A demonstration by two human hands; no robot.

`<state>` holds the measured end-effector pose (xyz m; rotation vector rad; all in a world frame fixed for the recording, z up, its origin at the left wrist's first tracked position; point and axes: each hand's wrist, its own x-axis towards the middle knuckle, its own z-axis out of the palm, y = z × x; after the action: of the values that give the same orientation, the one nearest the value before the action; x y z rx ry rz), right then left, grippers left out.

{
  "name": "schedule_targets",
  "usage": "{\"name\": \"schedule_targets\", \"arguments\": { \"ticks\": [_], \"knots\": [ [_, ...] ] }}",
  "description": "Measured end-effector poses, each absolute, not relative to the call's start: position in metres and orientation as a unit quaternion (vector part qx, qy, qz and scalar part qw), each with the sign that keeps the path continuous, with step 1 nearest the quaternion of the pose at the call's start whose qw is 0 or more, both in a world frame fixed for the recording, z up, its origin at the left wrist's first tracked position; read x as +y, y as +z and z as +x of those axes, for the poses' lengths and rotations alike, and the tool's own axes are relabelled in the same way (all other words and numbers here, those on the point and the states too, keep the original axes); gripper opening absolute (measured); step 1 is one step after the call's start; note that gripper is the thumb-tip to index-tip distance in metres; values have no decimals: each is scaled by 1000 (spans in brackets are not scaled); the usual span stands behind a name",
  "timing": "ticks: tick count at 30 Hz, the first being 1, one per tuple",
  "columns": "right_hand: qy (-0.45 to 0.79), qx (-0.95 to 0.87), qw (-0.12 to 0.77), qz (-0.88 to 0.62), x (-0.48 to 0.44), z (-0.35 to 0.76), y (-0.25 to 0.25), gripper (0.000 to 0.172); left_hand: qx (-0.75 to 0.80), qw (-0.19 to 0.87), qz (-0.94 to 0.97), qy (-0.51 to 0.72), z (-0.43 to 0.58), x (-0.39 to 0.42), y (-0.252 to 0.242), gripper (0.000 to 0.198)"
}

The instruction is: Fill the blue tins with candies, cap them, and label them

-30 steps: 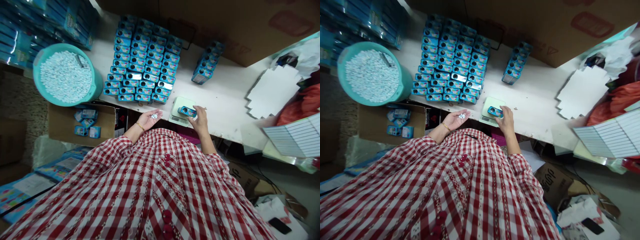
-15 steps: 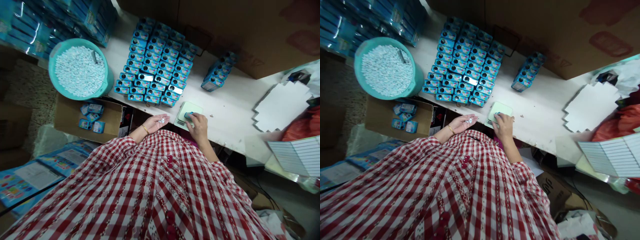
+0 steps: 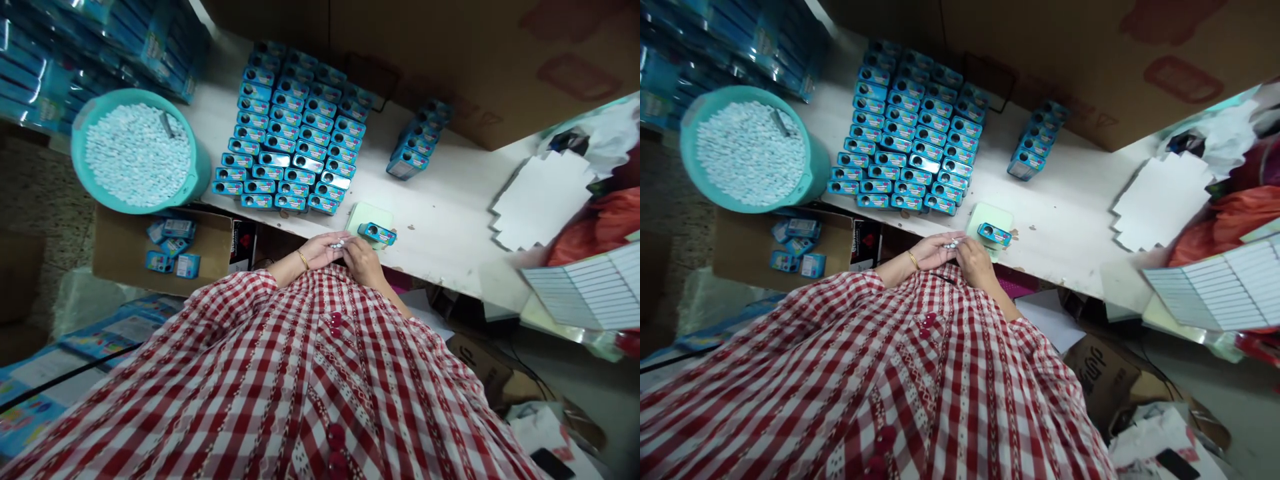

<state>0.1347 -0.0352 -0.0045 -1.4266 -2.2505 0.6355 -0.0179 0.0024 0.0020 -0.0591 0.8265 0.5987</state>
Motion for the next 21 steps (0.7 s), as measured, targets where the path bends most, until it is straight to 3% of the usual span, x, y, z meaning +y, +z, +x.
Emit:
{"name": "schedule_targets", "arguments": {
  "ticks": [4,7,15,21],
  "knots": [
    [174,-762,274,-561,-21,165,-2,23,390,868,-27,307,-12,10,6,30],
    [147,-724,283,-611,-13,196,-1,24,418,853,-37,311,-19,13,5,31],
    [132,-716,195,-657,-23,248,-6,60,501,779,-72,370,-80,0,-14,35],
    [165,-759,131,-616,-19,228,-19,61,526,746,-95,396,-102,-10,-20,32]
  ]
}}
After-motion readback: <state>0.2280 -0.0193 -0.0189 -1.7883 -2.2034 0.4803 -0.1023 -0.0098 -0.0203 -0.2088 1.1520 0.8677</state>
